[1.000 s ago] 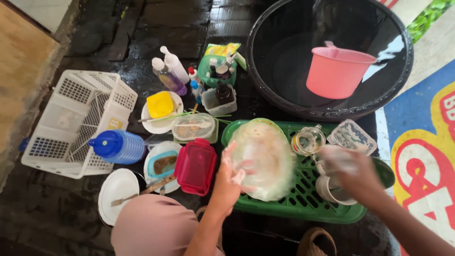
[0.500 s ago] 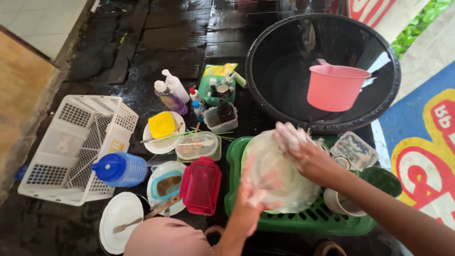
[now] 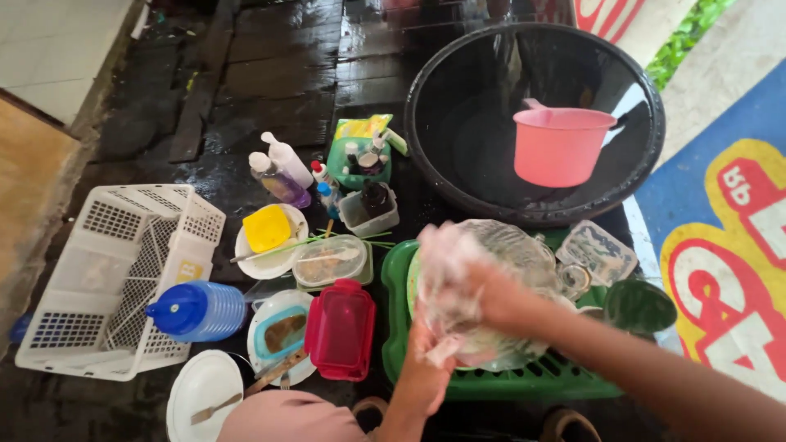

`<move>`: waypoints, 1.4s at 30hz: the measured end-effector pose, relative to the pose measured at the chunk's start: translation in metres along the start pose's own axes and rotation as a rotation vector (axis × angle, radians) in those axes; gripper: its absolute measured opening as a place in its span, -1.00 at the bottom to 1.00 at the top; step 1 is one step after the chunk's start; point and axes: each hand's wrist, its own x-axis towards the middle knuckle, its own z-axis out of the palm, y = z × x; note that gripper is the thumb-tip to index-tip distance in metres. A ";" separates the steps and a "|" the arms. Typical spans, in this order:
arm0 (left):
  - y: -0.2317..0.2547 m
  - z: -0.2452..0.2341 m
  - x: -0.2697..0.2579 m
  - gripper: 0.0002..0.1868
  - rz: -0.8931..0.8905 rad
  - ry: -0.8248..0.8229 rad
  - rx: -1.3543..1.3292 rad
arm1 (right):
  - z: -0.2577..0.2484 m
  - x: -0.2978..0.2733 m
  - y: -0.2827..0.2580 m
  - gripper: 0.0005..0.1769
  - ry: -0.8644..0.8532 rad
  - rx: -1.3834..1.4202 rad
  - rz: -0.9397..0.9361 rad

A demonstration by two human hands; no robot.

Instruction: Washing dishes and food containers by hand using a sponge and rinsing them with water from a basin.

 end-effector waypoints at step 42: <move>0.013 0.003 -0.004 -0.09 0.305 0.287 0.269 | 0.015 -0.062 0.062 -0.63 -0.504 -0.351 0.410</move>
